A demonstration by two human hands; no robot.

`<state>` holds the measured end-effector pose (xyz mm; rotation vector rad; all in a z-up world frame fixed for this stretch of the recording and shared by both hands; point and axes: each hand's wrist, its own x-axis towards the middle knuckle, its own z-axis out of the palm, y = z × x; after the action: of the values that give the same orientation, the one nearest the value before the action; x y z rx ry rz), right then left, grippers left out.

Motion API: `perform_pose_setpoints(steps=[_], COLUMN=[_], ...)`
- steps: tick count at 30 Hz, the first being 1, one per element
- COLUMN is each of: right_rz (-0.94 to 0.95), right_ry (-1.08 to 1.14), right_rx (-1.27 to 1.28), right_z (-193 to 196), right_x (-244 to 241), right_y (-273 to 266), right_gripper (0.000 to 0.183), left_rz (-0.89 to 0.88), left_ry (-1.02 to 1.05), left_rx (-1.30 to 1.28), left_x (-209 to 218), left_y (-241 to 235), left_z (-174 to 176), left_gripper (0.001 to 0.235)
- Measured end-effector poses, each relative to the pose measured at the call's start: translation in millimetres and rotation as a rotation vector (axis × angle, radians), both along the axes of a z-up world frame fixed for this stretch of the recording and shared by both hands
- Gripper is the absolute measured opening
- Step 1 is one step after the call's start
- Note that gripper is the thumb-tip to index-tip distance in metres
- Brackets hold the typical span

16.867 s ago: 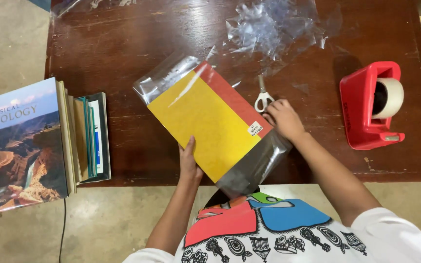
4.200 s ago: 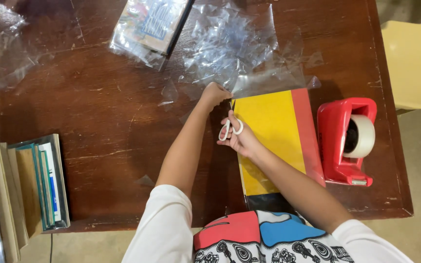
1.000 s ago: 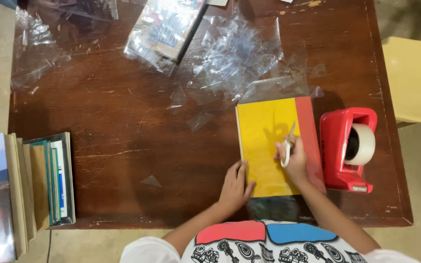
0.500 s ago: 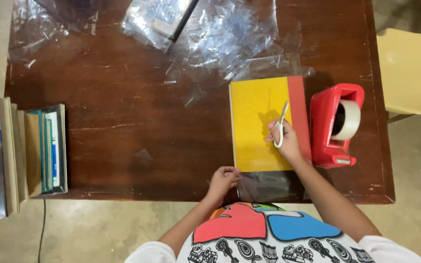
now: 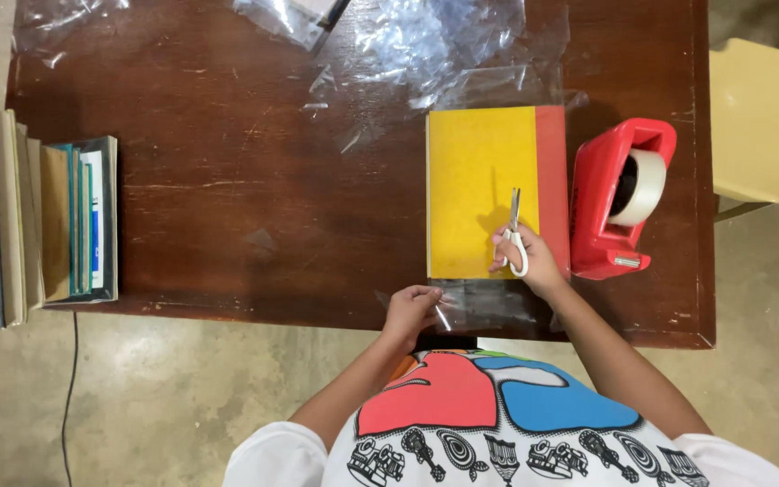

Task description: The person covers a yellow and red book with a clear plastic sheet. They use scissors to trim the excess plastic from the edges and a tape dispenser to secure the plastic to the book's spine and covers.

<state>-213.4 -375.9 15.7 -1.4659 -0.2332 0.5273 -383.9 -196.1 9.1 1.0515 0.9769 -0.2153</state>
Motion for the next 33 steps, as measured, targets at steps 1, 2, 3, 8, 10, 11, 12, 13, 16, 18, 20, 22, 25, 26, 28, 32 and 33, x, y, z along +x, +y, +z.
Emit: perform_pose_setpoints(steps=[1,2,3,8,10,11,12,13,16,18,20,22,25,26,28,32,33], right_rz=[0.002,0.035,0.067,0.318,0.399,0.446,0.490,0.489,0.702,0.764,0.781,0.801,0.848,0.860,0.875,0.921,0.902], right_ry=[-0.001,-0.025,-0.049,0.044,0.076,0.108,0.141,0.144,0.180,0.266,0.288,0.312,0.360,0.362,0.368,0.388,0.400], right_rx=[-0.002,-0.012,-0.023,-0.121,-0.187,-0.255,-0.324,-0.326,-0.505,-0.584,-0.619,-0.653,-0.721,-0.743,-0.764,-0.751,-0.708], right_z=[-1.8,-3.9,-6.4,40.3,57.2,59.4,61.4,56.2,48.8,52.4,48.3,47.6,50.1,47.4,40.2,7.6,-3.3], right_x=[-0.6,-0.8,-1.3,-17.2,-24.3,-27.8,-31.7,-33.1,-36.0,-41.9,-47.8,-54.0,-60.1,-61.1,-64.1,-76.7,-80.3], right_y=[-3.0,-4.1,-5.1,-18.9,-21.9,-23.2,-26.2,-33.4,-49.5,-61.7,-76.0,-84.7,-88.0,-88.6,-90.3,-103.2,-107.5], right_gripper=[0.017,0.017,0.018,0.015,0.015,0.015,0.016,0.016,0.022,0.019,0.018,0.018,0.025,0.027,0.029,0.033,0.035], left_rz=[0.002,-0.012,-0.027,-0.008,-0.008,0.006,0.018,0.017,-0.032,-0.105,-0.120,-0.134,-0.155,-0.154,-0.150,-0.145,-0.154], left_ry=[-0.001,-0.006,-0.011,-0.103,-0.107,-0.117,-0.126,-0.123,-0.129,-0.131,-0.135,-0.137,-0.147,-0.144,-0.139,-0.125,-0.124], left_rx=[-0.002,-0.096,-0.190,-0.316,-0.315,-0.298,-0.284,-0.287,-0.370,-0.389,-0.377,-0.364,-0.348,-0.348,-0.349,-0.387,-0.385], left_x=[-0.1,0.0,-0.2,13.9,14.7,14.1,13.9,8.3,-4.8,-13.3,-17.1,-22.0,-25.2,-25.0,-24.5,-27.4,-28.4], left_y=[2.4,6.6,10.9,5.2,2.9,3.1,1.6,-1.4,-5.9,-11.3,-9.8,-8.6,-7.1,-7.3,-7.2,-11.6,-13.0], left_z=[1.1,2.3,3.1,-36.9,-39.0,-38.1,-37.9,-39.5,-39.9,-37.6,-39.3,-43.3,-46.6,-45.4,-36.8,-28.6,-30.9], left_gripper=[0.032,0.034,0.036,0.042,0.039,0.038,0.036,0.036,0.035,0.032,0.033,0.034,0.036,0.036,0.035,0.033,0.032])
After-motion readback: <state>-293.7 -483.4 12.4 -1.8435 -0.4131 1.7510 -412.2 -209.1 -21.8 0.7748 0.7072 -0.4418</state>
